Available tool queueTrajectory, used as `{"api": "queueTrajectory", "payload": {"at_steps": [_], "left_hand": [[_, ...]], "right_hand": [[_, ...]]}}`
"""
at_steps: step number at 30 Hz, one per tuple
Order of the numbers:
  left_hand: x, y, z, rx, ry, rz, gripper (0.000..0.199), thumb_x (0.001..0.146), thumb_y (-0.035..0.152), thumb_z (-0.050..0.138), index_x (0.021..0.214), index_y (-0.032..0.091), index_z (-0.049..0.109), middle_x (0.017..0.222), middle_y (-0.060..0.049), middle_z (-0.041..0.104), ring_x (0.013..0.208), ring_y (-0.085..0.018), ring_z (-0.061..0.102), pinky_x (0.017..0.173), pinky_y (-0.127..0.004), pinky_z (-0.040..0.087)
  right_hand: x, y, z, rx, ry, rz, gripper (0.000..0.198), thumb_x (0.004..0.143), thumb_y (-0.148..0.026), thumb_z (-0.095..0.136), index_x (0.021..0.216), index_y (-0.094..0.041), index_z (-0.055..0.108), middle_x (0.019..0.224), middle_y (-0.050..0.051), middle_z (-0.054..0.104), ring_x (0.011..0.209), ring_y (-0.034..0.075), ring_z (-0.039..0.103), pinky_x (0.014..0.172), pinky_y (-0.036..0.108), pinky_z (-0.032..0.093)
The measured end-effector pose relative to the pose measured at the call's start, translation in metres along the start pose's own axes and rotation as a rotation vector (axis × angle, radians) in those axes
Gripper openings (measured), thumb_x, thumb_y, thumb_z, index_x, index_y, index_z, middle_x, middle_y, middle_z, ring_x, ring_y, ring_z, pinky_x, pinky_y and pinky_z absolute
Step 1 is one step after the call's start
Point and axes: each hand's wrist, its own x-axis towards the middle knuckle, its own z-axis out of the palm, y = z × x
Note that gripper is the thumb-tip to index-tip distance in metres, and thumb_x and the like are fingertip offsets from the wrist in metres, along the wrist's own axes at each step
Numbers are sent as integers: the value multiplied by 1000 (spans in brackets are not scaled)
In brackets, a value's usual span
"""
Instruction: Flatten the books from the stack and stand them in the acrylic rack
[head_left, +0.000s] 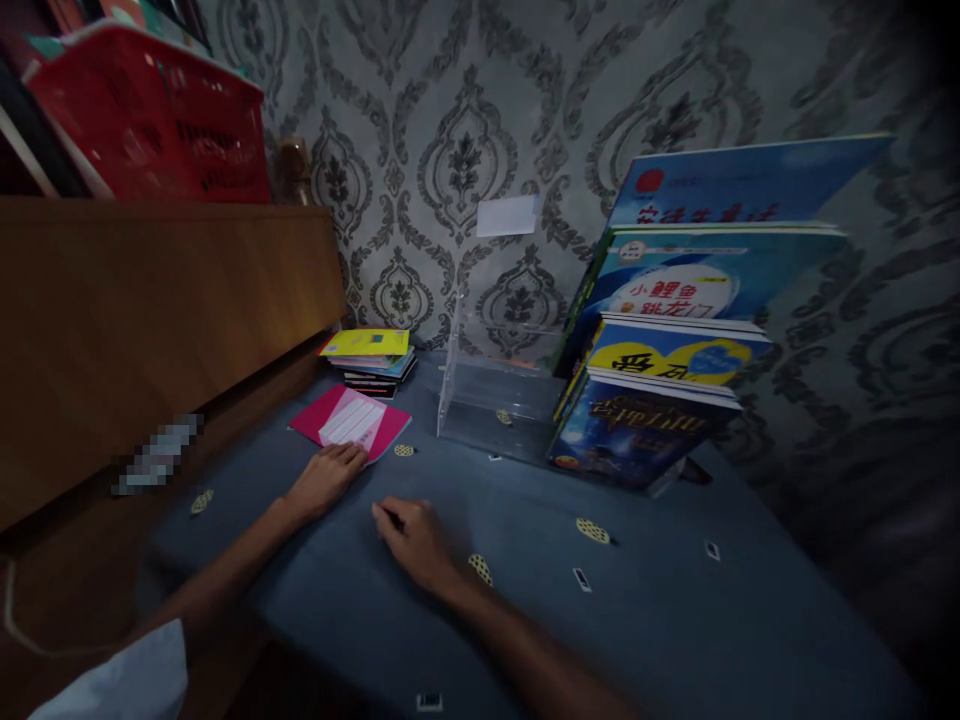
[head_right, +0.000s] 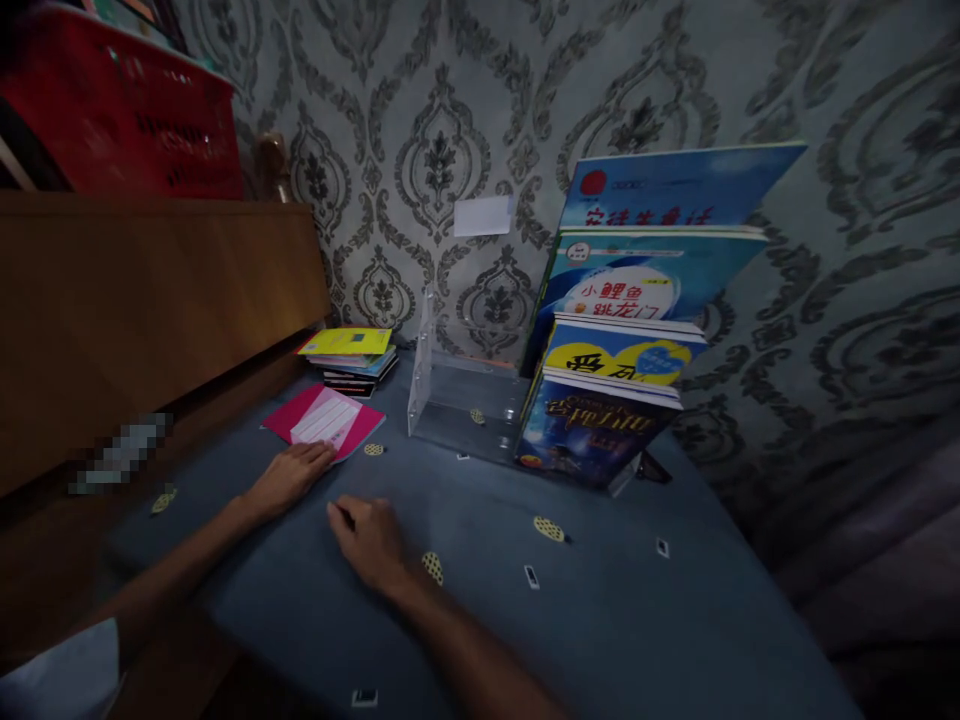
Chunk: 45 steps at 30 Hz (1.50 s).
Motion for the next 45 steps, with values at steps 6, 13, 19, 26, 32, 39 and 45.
{"api": "queueTrajectory", "payload": {"at_steps": [6, 13, 19, 26, 32, 39, 45], "left_hand": [[-31, 27, -7, 25, 23, 158, 38, 95, 9, 55, 132, 18, 55, 133, -12, 63, 129, -26, 56, 104, -40, 49], [-85, 93, -36, -115, 58, 443, 33, 96, 16, 56, 128, 20, 58, 115, -7, 71, 109, -23, 65, 97, -38, 53], [-124, 126, -52, -248, 141, 686, 27, 100, 21, 50, 124, 15, 61, 127, -12, 68, 129, -27, 56, 105, -41, 50], [-133, 121, -55, -309, 141, 678, 33, 98, 14, 52, 130, 13, 58, 134, -11, 65, 141, -25, 44, 116, -42, 42], [-138, 130, -49, -317, 180, 616, 31, 97, 20, 56, 127, 11, 59, 137, -14, 62, 141, -26, 45, 118, -44, 38], [-141, 141, -34, -238, 198, 532, 45, 99, 19, 54, 142, 9, 48, 144, -14, 56, 145, -25, 38, 118, -45, 38], [-137, 145, -33, -224, 174, 503, 55, 97, 10, 48, 151, 12, 37, 150, -12, 51, 148, -26, 32, 118, -47, 38]], "right_hand": [[-7, -2, -6, -72, 152, -323, 29, 100, -24, 42, 83, -19, 65, 78, 6, 70, 75, 19, 63, 76, 30, 47], [-6, -27, -19, -27, -169, -304, 33, 99, -30, 51, 128, -17, 63, 129, 11, 68, 123, 22, 59, 106, 39, 45], [-9, -27, -1, -113, -549, -375, 46, 100, -40, 50, 139, -15, 57, 148, 14, 53, 142, 22, 43, 121, 41, 28], [8, 17, -13, -310, -394, -249, 51, 101, -38, 48, 147, -15, 47, 156, 15, 41, 149, 23, 32, 122, 46, 25], [-2, 44, -38, -412, -278, -58, 53, 101, -35, 45, 148, -11, 44, 156, 17, 41, 148, 24, 32, 122, 47, 23], [-33, 54, -50, -450, -215, 10, 54, 101, -38, 42, 150, -15, 44, 158, 17, 39, 150, 26, 29, 121, 51, 24], [-79, 62, -79, -439, -193, 24, 55, 102, -40, 40, 151, -14, 42, 161, 19, 31, 152, 28, 23, 122, 53, 22]]}}
